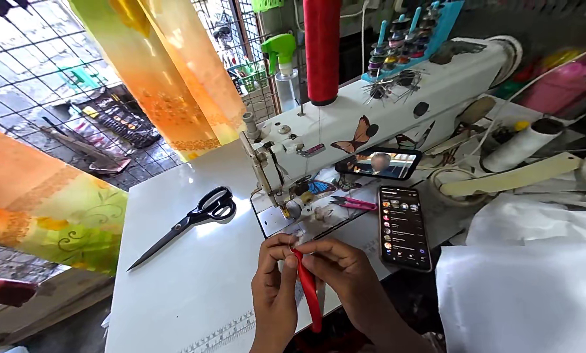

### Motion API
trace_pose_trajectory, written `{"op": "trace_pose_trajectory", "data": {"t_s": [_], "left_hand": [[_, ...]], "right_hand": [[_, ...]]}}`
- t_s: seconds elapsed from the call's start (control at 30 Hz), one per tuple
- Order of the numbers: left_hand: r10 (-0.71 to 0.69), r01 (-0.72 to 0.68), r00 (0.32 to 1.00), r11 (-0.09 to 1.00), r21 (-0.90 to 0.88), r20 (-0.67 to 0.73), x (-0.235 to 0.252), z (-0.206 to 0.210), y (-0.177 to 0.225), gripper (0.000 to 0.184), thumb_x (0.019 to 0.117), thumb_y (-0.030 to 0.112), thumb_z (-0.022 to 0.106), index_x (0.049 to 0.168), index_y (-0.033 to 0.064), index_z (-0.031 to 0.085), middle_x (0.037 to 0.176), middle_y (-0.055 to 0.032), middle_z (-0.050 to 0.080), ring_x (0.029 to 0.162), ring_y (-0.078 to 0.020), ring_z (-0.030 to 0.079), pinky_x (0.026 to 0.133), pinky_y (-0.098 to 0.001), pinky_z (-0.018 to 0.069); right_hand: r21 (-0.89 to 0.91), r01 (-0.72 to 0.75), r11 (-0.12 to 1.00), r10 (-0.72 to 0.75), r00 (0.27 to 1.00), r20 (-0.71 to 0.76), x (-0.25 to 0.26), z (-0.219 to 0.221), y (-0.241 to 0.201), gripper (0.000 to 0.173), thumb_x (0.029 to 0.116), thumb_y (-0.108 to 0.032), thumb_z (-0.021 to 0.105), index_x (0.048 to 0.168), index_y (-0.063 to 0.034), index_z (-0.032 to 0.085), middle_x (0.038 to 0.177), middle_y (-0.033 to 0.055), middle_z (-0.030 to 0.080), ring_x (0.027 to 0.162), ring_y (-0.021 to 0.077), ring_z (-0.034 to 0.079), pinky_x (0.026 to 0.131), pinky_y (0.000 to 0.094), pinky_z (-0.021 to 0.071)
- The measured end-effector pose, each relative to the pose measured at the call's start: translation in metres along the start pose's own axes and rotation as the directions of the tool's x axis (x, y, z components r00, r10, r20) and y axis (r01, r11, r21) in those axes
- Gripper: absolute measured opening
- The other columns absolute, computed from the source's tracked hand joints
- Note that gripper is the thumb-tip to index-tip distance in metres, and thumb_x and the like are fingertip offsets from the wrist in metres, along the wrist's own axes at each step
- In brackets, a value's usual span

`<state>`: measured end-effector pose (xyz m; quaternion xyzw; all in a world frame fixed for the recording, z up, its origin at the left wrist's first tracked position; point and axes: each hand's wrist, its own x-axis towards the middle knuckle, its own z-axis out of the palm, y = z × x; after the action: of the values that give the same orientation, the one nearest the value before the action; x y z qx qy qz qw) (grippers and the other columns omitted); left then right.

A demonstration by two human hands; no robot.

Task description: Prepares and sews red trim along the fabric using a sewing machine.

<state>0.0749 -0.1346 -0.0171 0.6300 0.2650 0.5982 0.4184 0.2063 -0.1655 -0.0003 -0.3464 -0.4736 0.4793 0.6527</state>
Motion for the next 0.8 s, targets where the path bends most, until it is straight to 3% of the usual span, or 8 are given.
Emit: {"op": "trace_pose_trajectory", "data": {"t_s": [0.17, 0.33, 0.57, 0.7, 0.8], "left_hand": [[0.081, -0.083, 0.996, 0.992, 0.098, 0.029, 0.001, 0.0, 0.001, 0.024, 0.1081, 0.033, 0.049, 0.095, 0.0177, 0.062, 0.117, 0.0092, 0.06, 0.114, 0.0028, 0.055, 0.095, -0.0143, 0.0468], [0.071, -0.072, 0.997, 0.997, 0.035, 0.007, -0.002, 0.003, 0.007, 0.022, 0.1074, 0.033, 0.05, 0.095, 0.0205, 0.063, 0.119, 0.0113, 0.059, 0.116, 0.0024, 0.054, 0.098, -0.0147, 0.0452], [0.039, -0.042, 0.998, 0.997, -0.058, -0.052, -0.004, 0.003, 0.01, 0.018, 0.1033, 0.032, 0.059, 0.094, 0.0216, 0.07, 0.117, 0.0117, 0.062, 0.114, 0.0016, 0.056, 0.098, -0.0141, 0.0469], [0.127, -0.124, 0.99, 0.991, 0.047, -0.056, -0.005, -0.001, 0.012, 0.014, 0.103, 0.034, 0.06, 0.097, 0.0257, 0.07, 0.12, 0.0149, 0.06, 0.115, 0.0031, 0.055, 0.098, -0.0132, 0.0458], [0.044, -0.045, 0.999, 0.999, -0.012, -0.027, -0.007, -0.006, 0.014, 0.015, 0.1018, 0.033, 0.062, 0.099, 0.0226, 0.072, 0.115, 0.0128, 0.063, 0.106, 0.0032, 0.06, 0.091, -0.013, 0.0504]], "right_hand": [[-0.007, 0.062, 0.998, -0.062, 0.997, 0.055, 0.001, -0.001, 0.0, 0.008, 0.0984, -0.005, 0.06, 0.103, -0.0032, 0.067, 0.089, -0.0059, 0.069, 0.078, -0.0035, 0.065, 0.072, 0.0136, 0.0558], [-0.009, 0.12, 0.993, -0.117, 0.975, 0.187, 0.003, -0.004, 0.0, 0.008, 0.1006, -0.014, 0.06, 0.102, -0.0063, 0.06, 0.094, -0.0088, 0.063, 0.085, -0.0071, 0.06, 0.078, 0.0117, 0.0518], [0.079, 0.103, 0.992, -0.116, 0.976, 0.184, 0.004, -0.003, 0.0, 0.008, 0.0938, -0.009, 0.069, 0.1, -0.0072, 0.064, 0.095, -0.0086, 0.069, 0.088, -0.0047, 0.065, 0.081, 0.0146, 0.0553], [-0.125, 0.179, 0.976, -0.14, 0.953, 0.269, 0.005, -0.008, -0.006, 0.015, 0.0974, -0.018, 0.066, 0.095, -0.0029, 0.065, 0.09, -0.0066, 0.066, 0.087, -0.0088, 0.059, 0.081, 0.0092, 0.0488], [-0.297, 0.327, 0.897, -0.224, 0.917, 0.33, 0.009, -0.014, -0.009, 0.022, 0.1001, -0.022, 0.063, 0.095, -0.0014, 0.066, 0.093, 0.0015, 0.066, 0.094, -0.0036, 0.06, 0.087, 0.0107, 0.048]]}}
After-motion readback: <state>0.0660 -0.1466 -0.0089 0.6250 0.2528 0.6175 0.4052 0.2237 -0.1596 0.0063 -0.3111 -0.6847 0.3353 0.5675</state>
